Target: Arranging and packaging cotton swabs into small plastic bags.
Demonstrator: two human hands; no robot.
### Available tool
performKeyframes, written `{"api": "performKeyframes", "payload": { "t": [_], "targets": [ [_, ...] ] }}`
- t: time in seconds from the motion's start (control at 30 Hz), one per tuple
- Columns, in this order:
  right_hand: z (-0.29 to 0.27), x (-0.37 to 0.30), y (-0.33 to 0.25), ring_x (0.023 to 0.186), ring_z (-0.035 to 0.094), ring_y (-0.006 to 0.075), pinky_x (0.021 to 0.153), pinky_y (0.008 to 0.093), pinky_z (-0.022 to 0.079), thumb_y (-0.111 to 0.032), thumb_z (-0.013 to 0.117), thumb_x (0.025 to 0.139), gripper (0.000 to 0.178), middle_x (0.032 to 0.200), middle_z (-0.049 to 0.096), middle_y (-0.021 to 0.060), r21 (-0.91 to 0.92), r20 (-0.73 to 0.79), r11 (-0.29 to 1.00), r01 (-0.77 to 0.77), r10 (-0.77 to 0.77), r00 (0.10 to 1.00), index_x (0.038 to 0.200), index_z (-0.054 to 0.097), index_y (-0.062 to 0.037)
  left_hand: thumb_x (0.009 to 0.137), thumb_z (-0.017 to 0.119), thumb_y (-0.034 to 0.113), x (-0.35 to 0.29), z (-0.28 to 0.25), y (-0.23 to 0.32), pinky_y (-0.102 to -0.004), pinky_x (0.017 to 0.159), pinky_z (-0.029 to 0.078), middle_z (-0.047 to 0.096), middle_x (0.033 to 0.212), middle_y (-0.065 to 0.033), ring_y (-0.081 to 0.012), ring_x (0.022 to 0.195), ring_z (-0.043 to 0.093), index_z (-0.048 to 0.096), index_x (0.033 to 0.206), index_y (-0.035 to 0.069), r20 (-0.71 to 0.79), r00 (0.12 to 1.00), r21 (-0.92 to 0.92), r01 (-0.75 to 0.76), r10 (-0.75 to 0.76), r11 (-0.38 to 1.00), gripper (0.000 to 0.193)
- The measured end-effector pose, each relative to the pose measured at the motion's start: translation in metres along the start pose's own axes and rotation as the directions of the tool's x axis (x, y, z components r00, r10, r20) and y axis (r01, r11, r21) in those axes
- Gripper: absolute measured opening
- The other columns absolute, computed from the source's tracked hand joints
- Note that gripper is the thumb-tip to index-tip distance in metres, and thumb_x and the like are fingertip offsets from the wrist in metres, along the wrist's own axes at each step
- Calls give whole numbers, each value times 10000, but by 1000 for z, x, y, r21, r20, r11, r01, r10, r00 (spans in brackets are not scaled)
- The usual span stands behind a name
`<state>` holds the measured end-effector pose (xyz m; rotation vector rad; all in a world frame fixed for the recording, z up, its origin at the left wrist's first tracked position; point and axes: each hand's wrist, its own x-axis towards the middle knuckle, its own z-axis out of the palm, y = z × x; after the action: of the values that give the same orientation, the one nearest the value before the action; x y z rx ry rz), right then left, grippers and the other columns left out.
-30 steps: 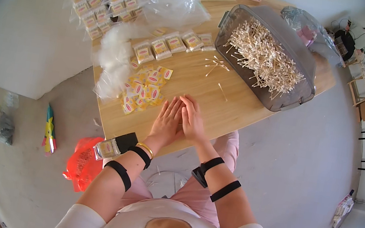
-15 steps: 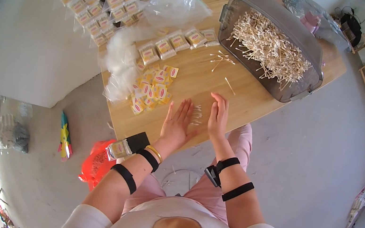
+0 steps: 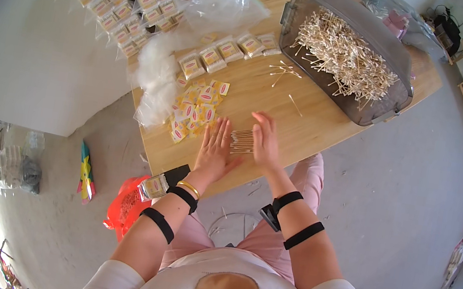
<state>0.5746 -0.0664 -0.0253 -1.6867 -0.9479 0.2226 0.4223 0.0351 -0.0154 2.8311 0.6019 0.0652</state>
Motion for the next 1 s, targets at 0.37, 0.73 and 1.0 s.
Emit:
{"api": "performKeyframes", "payload": {
  "t": [0.37,0.73,1.0],
  "targets": [
    [-9,-2,2,1293,512,379,1082,442,407,-90,415,1005,319,1289,555,218,14,-180,998,-65,66,981,1248,608,-17,903,688,397,8,0,18,-519,1272,106,284,1633,-203,-335,1552,200,234,1583,-10,-144,989,-190,-66,39,980,913],
    [-28,-19,0,1391,448,397,1142,457,358,-104,486,993,330,1367,541,208,-52,-62,996,-78,75,995,1294,595,-22,936,640,479,-3,-11,17,-548,1265,117,408,1531,-179,-314,1487,333,231,1584,-20,-55,998,-106,-31,25,994,915],
    [-32,-42,-14,1537,215,389,1257,523,162,-349,650,918,837,1622,294,233,-551,337,809,202,-6,941,1575,265,-2,985,363,684,-30,5,-9,-550,1262,-7,107,1697,-203,-317,1586,39,153,1594,-67,-32,997,115,67,-64,991,989]
  ]
}}
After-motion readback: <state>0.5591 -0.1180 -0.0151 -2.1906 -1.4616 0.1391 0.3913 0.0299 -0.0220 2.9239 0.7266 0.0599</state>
